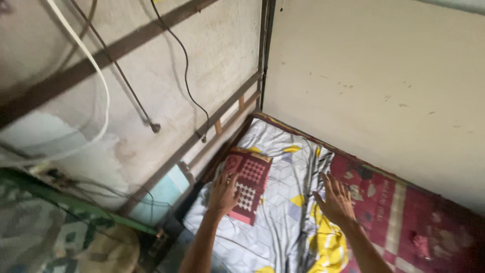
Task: The person folds a blue blanket on a bed and then places a patterned pillow onto the bed, smoothing the pillowcase by hand.
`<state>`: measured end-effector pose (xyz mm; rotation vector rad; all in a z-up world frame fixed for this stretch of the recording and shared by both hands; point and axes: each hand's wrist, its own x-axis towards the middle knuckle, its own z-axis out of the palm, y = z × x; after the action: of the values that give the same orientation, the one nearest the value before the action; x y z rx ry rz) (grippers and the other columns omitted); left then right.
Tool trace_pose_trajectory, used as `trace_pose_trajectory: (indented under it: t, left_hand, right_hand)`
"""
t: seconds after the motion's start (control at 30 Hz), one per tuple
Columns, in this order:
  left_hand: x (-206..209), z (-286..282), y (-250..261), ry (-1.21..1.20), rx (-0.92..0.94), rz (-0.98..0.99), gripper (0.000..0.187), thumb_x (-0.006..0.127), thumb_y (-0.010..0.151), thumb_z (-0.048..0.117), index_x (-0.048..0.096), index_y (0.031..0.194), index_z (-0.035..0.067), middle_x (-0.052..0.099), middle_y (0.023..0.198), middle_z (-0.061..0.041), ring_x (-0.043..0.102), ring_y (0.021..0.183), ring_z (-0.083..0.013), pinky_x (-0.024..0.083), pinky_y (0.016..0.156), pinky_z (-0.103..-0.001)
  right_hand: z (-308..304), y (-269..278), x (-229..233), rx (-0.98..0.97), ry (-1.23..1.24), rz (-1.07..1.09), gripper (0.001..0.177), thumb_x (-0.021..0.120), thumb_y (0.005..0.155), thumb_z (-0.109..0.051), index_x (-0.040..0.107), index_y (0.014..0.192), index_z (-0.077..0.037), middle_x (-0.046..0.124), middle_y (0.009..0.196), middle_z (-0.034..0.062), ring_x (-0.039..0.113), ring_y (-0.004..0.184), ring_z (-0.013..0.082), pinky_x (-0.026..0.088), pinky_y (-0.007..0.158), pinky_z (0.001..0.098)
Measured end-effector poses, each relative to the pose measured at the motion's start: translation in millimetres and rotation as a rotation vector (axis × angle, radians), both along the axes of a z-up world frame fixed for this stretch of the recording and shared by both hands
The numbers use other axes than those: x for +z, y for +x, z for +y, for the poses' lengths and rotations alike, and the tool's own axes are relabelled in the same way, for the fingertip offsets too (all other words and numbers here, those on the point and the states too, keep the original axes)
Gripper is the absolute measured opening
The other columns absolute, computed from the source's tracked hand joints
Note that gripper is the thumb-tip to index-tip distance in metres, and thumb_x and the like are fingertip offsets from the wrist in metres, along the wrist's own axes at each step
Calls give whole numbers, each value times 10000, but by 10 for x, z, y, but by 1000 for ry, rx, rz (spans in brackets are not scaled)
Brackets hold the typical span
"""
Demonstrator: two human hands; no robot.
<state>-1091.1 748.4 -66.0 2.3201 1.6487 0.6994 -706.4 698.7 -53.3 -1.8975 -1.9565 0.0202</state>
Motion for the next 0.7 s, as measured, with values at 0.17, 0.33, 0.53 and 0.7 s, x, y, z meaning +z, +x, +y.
trace_pose_trajectory:
  t: [0.17, 0.33, 0.53, 0.7]
  left_hand:
    - [-204, 164, -372, 31, -19, 6, 603, 733, 874, 250, 474, 1396, 97, 503, 1374, -187, 474, 1305, -397, 407, 1053, -529]
    - [-445, 348, -585, -21, 9, 47, 600, 734, 866, 248, 471, 1386, 106, 497, 1387, -177, 455, 1316, -368, 378, 1079, -514]
    - [-689, 473, -565, -56, 23, 15, 608, 723, 874, 245, 453, 1405, 127, 486, 1394, -161, 460, 1309, -361, 387, 1072, -504]
    - [-818, 476, -471, -56, 53, 5, 653, 717, 856, 244, 444, 1445, 168, 486, 1385, -149, 465, 1313, -354, 399, 1054, -506]
  right_hand:
    - [174, -283, -174, 15, 48, -72, 797, 681, 852, -437, 374, 1518, -125, 457, 1514, 151, 438, 1378, 376, 298, 1162, 593]
    - [406, -465, -329, 36, 41, -20, 791, 659, 879, -439, 356, 1531, -108, 439, 1520, 184, 448, 1355, 394, 347, 1109, 551]
    - [625, -450, -643, 29, -70, -25, 771, 650, 880, -447, 343, 1517, -141, 432, 1526, 143, 445, 1368, 355, 359, 1095, 530]
    - [768, -403, -923, 42, -117, -27, 775, 649, 889, -442, 325, 1535, -160, 426, 1518, 143, 438, 1348, 363, 347, 1102, 531]
